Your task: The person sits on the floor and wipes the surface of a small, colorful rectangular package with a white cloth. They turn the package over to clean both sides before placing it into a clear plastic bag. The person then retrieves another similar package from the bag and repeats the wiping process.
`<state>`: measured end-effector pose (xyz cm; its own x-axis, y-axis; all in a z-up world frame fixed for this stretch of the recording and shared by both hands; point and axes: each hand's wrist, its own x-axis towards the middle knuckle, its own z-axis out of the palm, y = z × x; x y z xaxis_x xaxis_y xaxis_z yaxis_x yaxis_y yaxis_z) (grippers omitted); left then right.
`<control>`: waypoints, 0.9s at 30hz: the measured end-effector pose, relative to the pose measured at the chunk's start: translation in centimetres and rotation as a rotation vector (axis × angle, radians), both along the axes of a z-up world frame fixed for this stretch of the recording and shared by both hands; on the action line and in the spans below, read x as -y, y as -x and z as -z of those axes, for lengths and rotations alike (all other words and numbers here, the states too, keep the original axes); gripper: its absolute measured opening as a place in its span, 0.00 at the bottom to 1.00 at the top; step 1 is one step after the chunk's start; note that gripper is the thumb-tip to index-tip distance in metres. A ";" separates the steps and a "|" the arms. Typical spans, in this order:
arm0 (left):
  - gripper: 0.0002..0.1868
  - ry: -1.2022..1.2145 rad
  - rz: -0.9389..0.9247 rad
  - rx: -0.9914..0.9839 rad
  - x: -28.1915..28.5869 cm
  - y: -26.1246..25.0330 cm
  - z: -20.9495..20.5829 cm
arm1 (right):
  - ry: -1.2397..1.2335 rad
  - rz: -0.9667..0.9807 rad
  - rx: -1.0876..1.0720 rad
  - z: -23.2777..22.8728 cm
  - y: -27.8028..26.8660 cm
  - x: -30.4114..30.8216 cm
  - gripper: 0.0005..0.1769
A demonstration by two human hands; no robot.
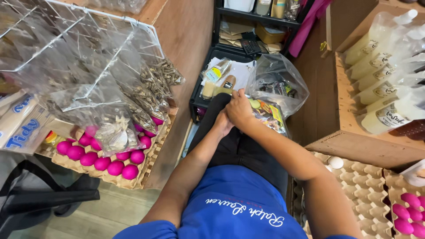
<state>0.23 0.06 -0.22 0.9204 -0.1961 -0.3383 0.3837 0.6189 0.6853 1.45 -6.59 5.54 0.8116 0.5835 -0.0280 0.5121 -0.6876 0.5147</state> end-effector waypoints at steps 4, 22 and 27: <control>0.07 0.029 0.009 -0.009 0.0 -0.4 0.4 | 0.096 0.044 -0.123 0.1 0.4 0.3 0.21; 0.08 0.009 -0.049 0.079 0.3 0.0 1.3 | -0.423 -0.494 0.318 2.8 5.5 5.2 0.03; 0.10 0.041 -0.088 0.265 0.3 0.4 1.2 | -0.407 -0.424 0.239 2.2 5.7 4.8 0.12</control>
<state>-0.20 -0.21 -1.42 0.9898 -0.1201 -0.0769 0.1380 0.6714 0.7281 -4.23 -11.44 3.29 0.4645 0.7812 0.4171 0.6862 -0.6152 0.3881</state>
